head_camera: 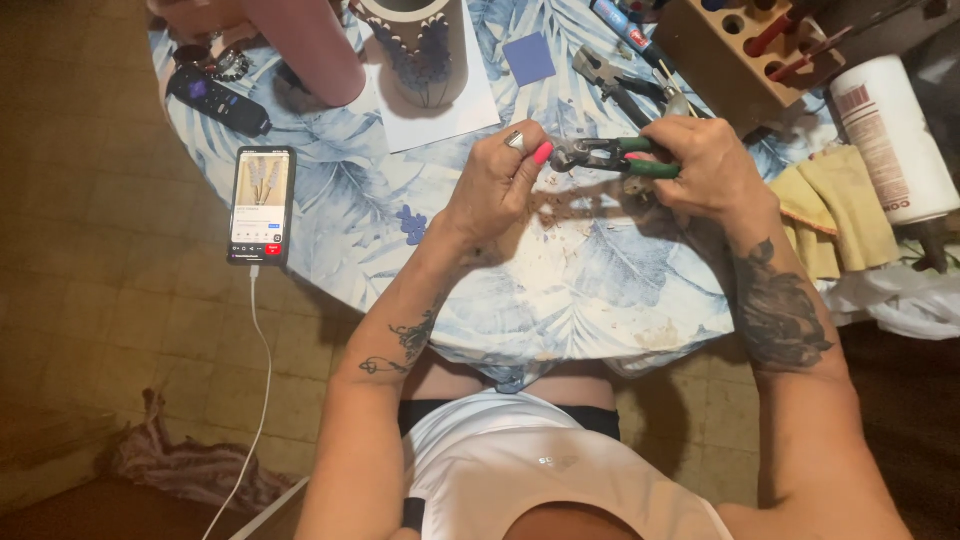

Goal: Trimming small resin pieces with pliers at a crafting table.

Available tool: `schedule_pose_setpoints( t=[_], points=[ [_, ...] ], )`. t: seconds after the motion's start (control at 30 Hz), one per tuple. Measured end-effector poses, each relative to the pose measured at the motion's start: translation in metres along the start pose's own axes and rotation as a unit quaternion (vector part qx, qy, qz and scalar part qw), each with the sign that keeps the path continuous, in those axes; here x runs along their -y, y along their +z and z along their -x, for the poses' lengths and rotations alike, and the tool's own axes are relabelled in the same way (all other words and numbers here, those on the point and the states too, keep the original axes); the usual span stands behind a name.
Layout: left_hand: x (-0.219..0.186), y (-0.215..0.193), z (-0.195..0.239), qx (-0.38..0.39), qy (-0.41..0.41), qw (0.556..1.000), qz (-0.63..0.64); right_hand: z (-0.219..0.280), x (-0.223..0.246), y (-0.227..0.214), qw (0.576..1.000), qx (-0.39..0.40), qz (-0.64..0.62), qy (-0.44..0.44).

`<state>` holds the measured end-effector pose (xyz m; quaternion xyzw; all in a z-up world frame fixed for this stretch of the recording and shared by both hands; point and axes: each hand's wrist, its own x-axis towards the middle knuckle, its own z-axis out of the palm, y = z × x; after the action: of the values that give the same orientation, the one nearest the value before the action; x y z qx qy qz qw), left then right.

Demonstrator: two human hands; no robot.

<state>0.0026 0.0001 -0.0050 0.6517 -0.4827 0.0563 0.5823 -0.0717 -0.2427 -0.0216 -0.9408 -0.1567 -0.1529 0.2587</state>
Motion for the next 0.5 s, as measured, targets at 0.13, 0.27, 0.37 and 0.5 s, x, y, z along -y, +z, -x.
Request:
schedule_pose_setpoints(
  t=[0.13,0.27,0.37,0.5],
  points=[
    [-0.014,-0.002,-0.003,0.002,-0.001,1.0,0.024,-0.002,0.006,-0.003,1.0,0.001,0.007,0.004],
    [-0.019,-0.002,-0.003,-0.014,0.002,1.0,-0.014,-0.001,0.03,-0.016,0.999,0.007,0.039,-0.028],
    [-0.009,0.0,-0.005,-0.034,0.01,0.999,0.004,0.016,0.032,-0.021,0.997,-0.036,0.064,-0.009],
    [-0.017,0.0,-0.003,-0.034,-0.002,0.998,0.044,0.048,0.058,-0.023,0.988,-0.066,0.133,0.039]
  ],
)
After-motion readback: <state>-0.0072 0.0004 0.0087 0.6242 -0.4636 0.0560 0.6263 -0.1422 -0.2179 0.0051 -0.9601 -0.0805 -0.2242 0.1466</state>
